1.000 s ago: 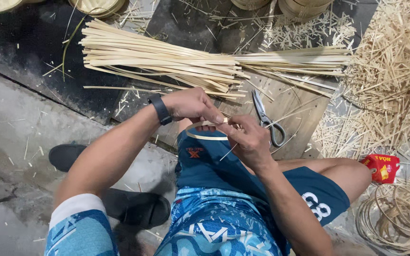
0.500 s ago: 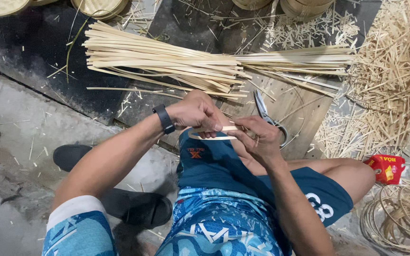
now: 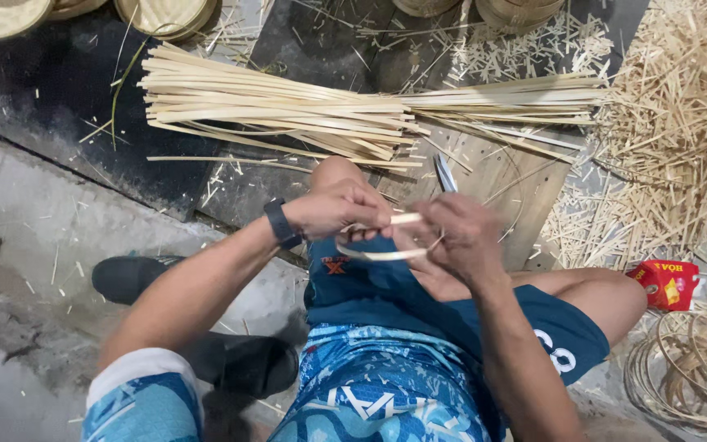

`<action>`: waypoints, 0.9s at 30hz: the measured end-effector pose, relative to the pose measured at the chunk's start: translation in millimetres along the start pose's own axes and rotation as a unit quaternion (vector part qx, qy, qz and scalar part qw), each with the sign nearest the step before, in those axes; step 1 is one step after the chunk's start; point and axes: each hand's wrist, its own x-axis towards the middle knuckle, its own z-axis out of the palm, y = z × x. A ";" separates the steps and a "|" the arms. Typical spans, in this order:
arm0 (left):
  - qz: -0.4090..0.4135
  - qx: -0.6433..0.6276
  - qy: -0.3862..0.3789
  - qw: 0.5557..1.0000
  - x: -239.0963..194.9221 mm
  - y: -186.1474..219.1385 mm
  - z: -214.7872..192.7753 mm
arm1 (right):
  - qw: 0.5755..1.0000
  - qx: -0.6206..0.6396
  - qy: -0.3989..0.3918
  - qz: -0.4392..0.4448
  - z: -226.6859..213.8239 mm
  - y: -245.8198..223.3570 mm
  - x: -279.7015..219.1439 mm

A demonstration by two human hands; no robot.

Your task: The person sits on the floor and repeatedly bends thin bamboo strips into circular rings, joining the ends by hand. They place each completed ring into a growing pile beside them. Scissors and stacks of finished bamboo baskets are visible nearby.

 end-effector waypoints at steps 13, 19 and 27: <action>0.139 -0.302 -0.023 0.943 11.7 -29.4 20.2 | 0.955 0.097 0.074 0.270 13.3 31.7 -31.7; 0.158 -0.312 -0.016 0.937 17.2 -36.3 24.8 | 0.942 0.147 0.097 0.287 16.1 39.3 -33.2; 0.279 -0.024 0.159 0.947 11.9 -28.9 36.9 | 0.975 0.113 0.110 0.154 -17.7 21.3 -35.8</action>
